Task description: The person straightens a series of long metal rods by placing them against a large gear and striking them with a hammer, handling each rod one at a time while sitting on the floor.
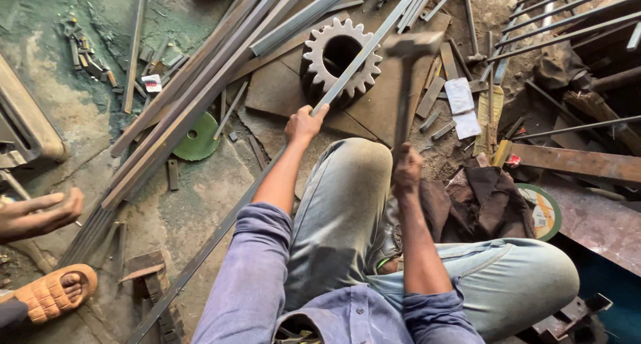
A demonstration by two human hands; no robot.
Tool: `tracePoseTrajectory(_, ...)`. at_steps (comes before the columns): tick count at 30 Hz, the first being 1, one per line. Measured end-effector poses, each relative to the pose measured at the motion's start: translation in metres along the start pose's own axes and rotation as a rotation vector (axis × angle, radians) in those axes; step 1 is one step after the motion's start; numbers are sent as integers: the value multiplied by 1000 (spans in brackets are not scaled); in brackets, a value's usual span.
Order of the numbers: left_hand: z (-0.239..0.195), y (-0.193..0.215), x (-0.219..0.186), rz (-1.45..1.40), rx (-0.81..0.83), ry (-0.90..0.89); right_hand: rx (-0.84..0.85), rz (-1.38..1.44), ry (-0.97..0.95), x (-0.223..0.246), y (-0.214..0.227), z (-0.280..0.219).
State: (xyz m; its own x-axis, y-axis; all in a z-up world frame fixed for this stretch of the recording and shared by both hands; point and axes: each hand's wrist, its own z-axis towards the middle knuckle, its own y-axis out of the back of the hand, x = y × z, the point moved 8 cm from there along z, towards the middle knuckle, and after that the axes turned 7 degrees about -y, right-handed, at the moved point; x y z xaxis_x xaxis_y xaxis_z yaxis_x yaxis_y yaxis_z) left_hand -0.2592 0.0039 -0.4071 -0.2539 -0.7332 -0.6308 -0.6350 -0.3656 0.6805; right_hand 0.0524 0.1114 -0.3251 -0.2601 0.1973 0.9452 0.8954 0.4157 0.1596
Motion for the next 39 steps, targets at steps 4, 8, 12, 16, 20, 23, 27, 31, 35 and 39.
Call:
tracePoseTrajectory(4,-5,1,7,2,21,-5,0,236,445,127,15,-5)
tracePoseTrajectory(8,-9,2,14,-3,9,-12,214,483,649,202,16,-16)
tracePoseTrajectory(12,-11,0,16,-15,6,-16,112,371,610,132,14,23)
tracePoseTrajectory(16,-12,-1,15,-22,7,-15,-59,-407,454,11,-5,63)
tracePoseTrajectory(20,-14,9,15,-34,-26,-32,-149,-239,146,8,0,66)
tracePoseTrajectory(23,-30,14,29,-25,-17,-32,-150,181,256,87,16,49)
tracePoseTrajectory(27,-63,30,70,32,49,7,-131,351,646,219,50,26)
tracePoseTrajectory(31,-101,50,112,21,3,-7,30,453,829,260,55,29)
tracePoseTrajectory(35,-119,60,130,23,22,13,-93,193,746,155,16,67)
tracePoseTrajectory(39,-124,58,137,62,54,43,-227,-980,384,33,-18,70)
